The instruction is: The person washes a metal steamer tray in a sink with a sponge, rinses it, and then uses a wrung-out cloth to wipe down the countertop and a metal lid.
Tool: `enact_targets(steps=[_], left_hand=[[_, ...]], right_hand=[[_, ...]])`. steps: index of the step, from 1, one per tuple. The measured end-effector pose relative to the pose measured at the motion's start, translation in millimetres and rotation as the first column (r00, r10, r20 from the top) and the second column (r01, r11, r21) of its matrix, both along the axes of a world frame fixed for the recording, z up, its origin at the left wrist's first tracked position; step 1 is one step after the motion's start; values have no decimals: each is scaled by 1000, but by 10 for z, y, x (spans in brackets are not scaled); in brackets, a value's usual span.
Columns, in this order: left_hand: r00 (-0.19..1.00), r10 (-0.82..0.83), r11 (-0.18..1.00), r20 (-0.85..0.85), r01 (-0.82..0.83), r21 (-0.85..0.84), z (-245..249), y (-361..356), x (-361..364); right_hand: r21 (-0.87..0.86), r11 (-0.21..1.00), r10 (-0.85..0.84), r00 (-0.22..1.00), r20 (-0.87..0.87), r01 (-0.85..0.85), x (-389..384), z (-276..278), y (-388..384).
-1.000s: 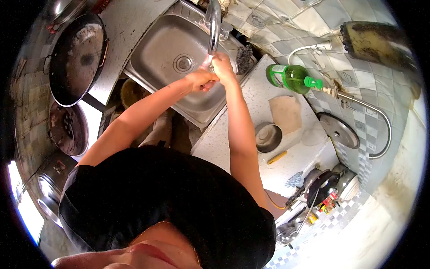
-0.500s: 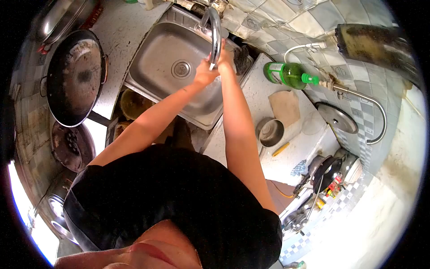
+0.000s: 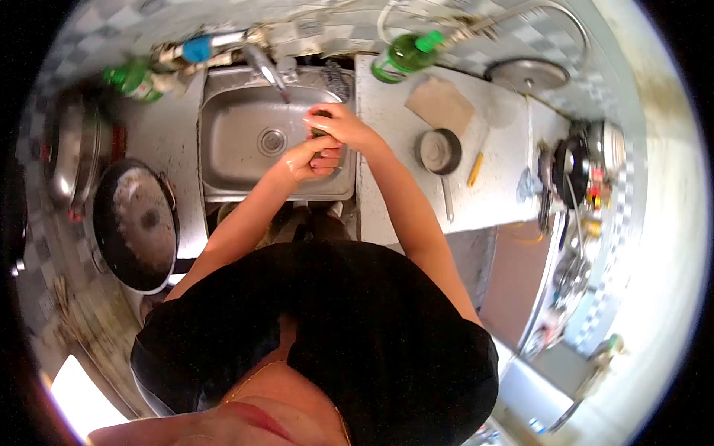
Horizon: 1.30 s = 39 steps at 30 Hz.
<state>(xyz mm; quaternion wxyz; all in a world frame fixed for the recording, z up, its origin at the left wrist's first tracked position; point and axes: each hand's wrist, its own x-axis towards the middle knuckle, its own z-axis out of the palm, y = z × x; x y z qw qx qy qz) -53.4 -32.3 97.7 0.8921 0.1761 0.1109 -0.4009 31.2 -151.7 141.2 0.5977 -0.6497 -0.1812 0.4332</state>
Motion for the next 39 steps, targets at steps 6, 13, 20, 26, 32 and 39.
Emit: enact_targets(steps=[6, 13, 20, 26, 32, 39], left_hand=[[973, -38, 698, 228, -137, 703, 57, -127, 229], [537, -204, 241, 818, -783, 574, -1888, -47, 599], [590, -801, -277, 100, -514, 812, -535, -497, 247], [428, -792, 69, 435, -646, 760, -493, -595, 153], [636, -686, 494, 355, 48, 868, 211, -1016, -263], [737, -467, 714, 488, -11, 700, 314, -2469, -916]], right_hand=[[-200, 857, -266, 740, 618, 475, -56, 16, 300], [-131, 487, -549, 420, 723, 863, -141, -637, 398], [-381, 19, -919, 166, 357, 924, -202, -817, 26], [-260, 449, -852, 497, 164, 855, -767, -677, -641], [-134, 751, -572, 738, 358, 647, -1816, -153, -2114], [-237, 505, -588, 532, 609, 830, -3523, 697, -3510]])
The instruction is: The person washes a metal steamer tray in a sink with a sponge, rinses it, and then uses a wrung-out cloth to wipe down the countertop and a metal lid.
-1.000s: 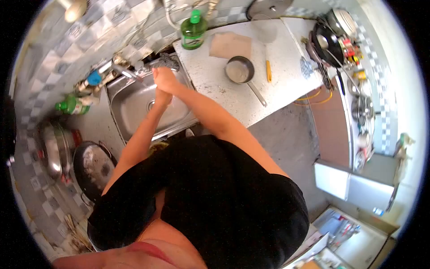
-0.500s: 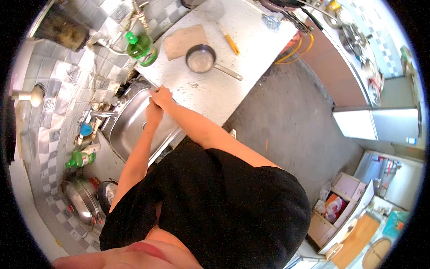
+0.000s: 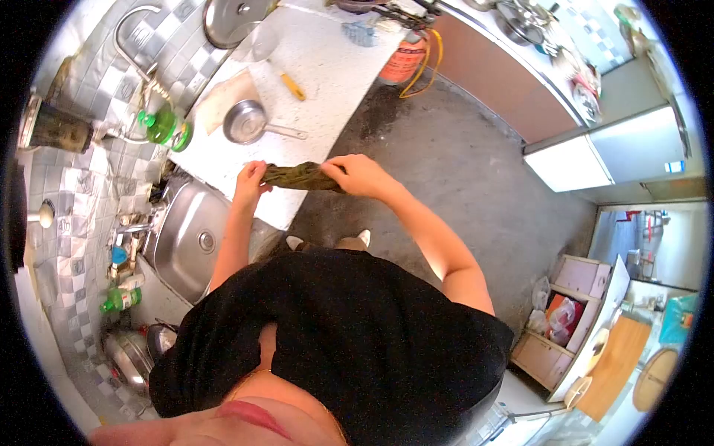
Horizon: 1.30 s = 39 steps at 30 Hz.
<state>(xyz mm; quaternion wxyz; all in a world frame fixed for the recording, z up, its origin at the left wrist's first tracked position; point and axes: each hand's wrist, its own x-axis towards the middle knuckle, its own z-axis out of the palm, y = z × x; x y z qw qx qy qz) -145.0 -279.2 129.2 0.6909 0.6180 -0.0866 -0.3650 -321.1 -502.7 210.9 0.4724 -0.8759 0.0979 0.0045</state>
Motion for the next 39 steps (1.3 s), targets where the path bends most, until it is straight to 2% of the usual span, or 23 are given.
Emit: enact_targets(steps=[2, 3, 5, 6, 7, 8, 10, 12, 17, 19, 20, 21, 23, 24, 27, 29, 31, 33, 35, 36, 37, 38, 39], left_hand=[[981, -4, 1000, 193, 9, -25, 106, -530, -247], [958, -16, 998, 286, 33, -56, 152, -777, -364], [988, -23, 948, 154, 71, -312, 389, -1301, -622], [986, -143, 906, 84, 165, -390, 564, -1516, -766], [967, -250, 879, 40, 244, -410, 785, -1725, -954], [917, -366, 823, 157, 398, -405, 841, -1929, -1128], [760, -541, 699, 361, 645, -309, 884, -2297, -1462], [616, -634, 603, 468, 772, -200, 879, -2632, -1723], [474, -602, 549, 643, 830, -97, 1392, -2992, -2022], [170, -631, 488, 757, 845, 217, 1456, -3132, -2104], [154, -634, 454, 758, 867, 204, 1507, -3197, -2209], [137, -635, 435, 761, 876, 206, 1482, -3303, -2280], [93, -564, 364, 820, 920, 146, 1423, -3534, -2409], [69, -576, 349, 815, 922, 168, 1432, -3641, -2449], [-77, -568, 258, 820, 929, 266, 1388, -4039, -2518], [-137, -570, 189, 810, 938, 291, 1390, -4285, -2570], [-291, -569, 86, 769, 909, 408, 1472, -4593, -2601], [-200, -632, -12, 749, 968, 249, 1569, -4947, -2674], [69, -708, 64, 703, 997, -34, 1662, -5350, -2770], [130, -889, -6, 439, 956, -295, 1586, -5485, -2862], [107, -985, 18, 133, 840, -542, 1519, -5589, -2971], [48, -998, 33, 28, 912, -408, 1425, -5516, -3046], [53, -999, 49, 6, 947, -317, 1251, -5401, -3116]], right_hand=[[-198, 978, -127, 947, -294, 70, -415, 263, -296], [-206, 974, -155, 944, -291, 96, -626, 241, -431], [-546, 836, -14, 996, 86, 58, -1025, 180, -685], [-556, 826, -53, 995, 87, 93, -1194, 160, -745], [-245, 941, -176, 956, 235, 234, -1306, 161, -749], [105, 943, -331, 881, 339, 314, -1408, 163, -757], [154, 894, -448, 842, 301, 420, -1571, 173, -835], [233, 819, -569, 795, 212, 524, -1745, 138, -955], [235, 750, -650, 755, 89, 618, -2526, 425, -1198], [49, 868, -487, 867, -105, 494, -2811, 511, -1302], [5, 873, -488, 873, -3, 488, -2907, 444, -1337], [4, 861, -508, 861, 2, 508, -2981, 444, -1346], [143, 873, -479, 875, 70, 467, -3115, 476, -1356], [305, 840, -463, 886, -32, 450, -3201, 510, -1390], [338, 807, -529, 847, 49, 485, -3530, 373, -1562], [274, 746, -624, 781, -34, 607, -3722, 481, -1679], [279, 650, -704, 698, -129, 707, -3835, 791, -1830], [497, 527, -710, 678, -188, 690, -4027, 1007, -2027], [557, 608, -761, 616, 205, 565, -4292, 1045, -2269], [727, 540, -803, 518, 295, 424, -4242, 987, -2337], [842, 481, -841, 400, 363, 246, -4205, 940, -2421], [931, 276, -923, 336, 188, 238, -4334, 416, -2484], [956, 284, -764, 584, 275, -79, -4694, -360, -2673]])
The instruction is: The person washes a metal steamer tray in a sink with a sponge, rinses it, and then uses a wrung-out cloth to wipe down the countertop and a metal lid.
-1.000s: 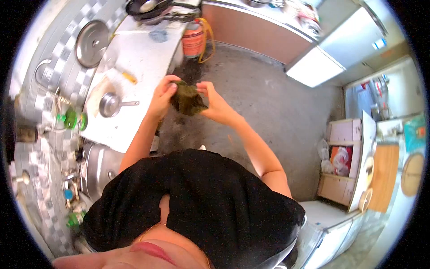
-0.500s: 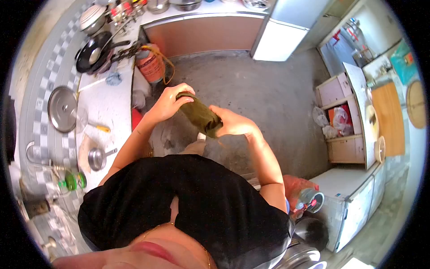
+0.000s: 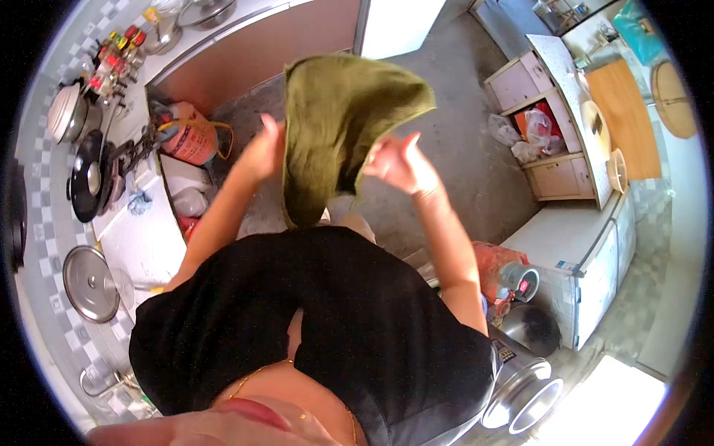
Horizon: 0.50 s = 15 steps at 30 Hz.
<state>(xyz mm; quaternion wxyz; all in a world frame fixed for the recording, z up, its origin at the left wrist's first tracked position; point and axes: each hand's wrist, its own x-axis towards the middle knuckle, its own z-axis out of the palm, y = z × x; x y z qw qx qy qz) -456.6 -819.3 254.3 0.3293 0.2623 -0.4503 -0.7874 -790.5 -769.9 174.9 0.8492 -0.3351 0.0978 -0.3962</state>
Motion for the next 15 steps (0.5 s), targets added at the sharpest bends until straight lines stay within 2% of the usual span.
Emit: enact_targets(steps=[1, 2, 3, 4, 6, 7, 8, 9, 10, 11, 12, 14, 15], left_hand=[[999, -23, 1000, 37, 23, 4, -196, 85, -46], [1000, 0, 1000, -7, -1, -23, -584, 68, -45], [999, -14, 1000, 36, 13, 24, -604, 1, -93], [996, -30, 997, 81, 24, 77, -627, -37, -140], [998, -6, 991, 57, -2, 133, -694, -195, -161], [999, 32, 984, 30, -37, 175, -697, -321, -194], [999, 30, 986, 22, -34, 163, -675, -383, -240], [989, 46, 994, 143, -60, 93, -647, -407, -286], [962, 74, 996, 262, -82, 21, -624, -458, -317], [911, 140, 978, 388, -65, -200, -761, -560, -328], [911, 150, 975, 384, -73, -209, -872, -610, -304], [816, 347, 912, 463, -178, -370, -804, -683, -408], [799, 430, 890, 421, -295, -348, -785, -716, -446]], right_hand=[[114, 976, -173, 979, -103, 185, 415, 201, 191], [44, 980, -185, 972, -143, 193, 615, 299, 234], [16, 967, -243, 939, -243, 255, 709, 312, 243], [-2, 936, -323, 856, -403, 352, 702, 317, 209], [-117, 893, -390, 620, -681, 433, 607, 233, 36], [-132, 890, -401, 613, -680, 436, 504, 191, -49], [-283, 858, -475, 454, -754, 427, 402, 135, -105], [-429, 816, -548, 282, -788, 387, 294, 77, -171], [-443, 811, -558, 277, -782, 381, 195, 5, -245], [-583, 774, -607, 27, -795, 247, 129, -67, -289], [-677, 732, -651, -214, -728, 78, 58, -121, -335], [-747, 663, -717, -242, -654, 55, -97, 7, -477], [-641, 723, -637, -113, -763, 257, -173, 86, -553]])
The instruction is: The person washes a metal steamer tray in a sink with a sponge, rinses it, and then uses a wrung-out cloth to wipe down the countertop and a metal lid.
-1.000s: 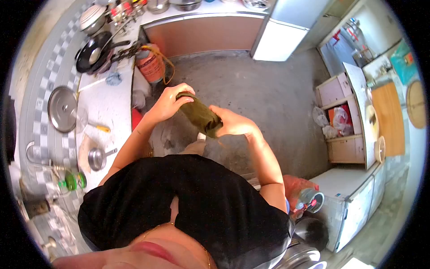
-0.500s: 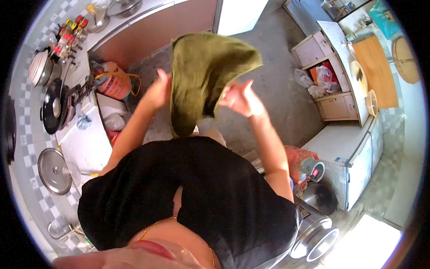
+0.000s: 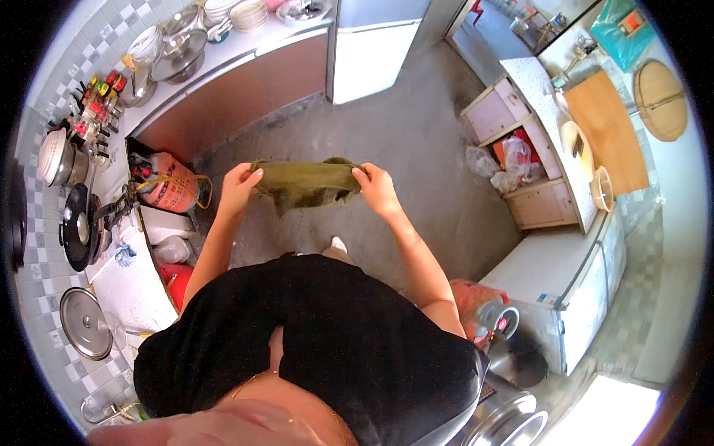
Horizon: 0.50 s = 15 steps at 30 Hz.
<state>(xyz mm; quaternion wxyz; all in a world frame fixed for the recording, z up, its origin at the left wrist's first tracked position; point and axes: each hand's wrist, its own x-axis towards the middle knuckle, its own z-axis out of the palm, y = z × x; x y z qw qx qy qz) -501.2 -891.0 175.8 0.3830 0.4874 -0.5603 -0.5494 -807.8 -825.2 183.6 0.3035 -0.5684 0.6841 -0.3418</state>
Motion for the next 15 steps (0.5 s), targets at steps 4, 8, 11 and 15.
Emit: enact_targets(steps=[4, 8, 11, 15], left_hand=[[966, 233, 972, -108, -236, -8, 208, -161, -39], [973, 226, 933, -52, -232, -275, 283, -381, 0], [951, 268, 957, -154, -281, -69, 540, -339, 21], [903, 210, 968, -375, -246, -49, 776, -99, 88]], right_hand=[[-19, 999, -12, 837, 548, 27, -302, 58, -416], [-227, 974, -31, 999, -16, 27, -279, 582, -671], [-255, 966, 37, 999, 7, -34, -210, 814, -772], [-172, 920, 371, 641, 672, -352, -185, 791, -1232]])
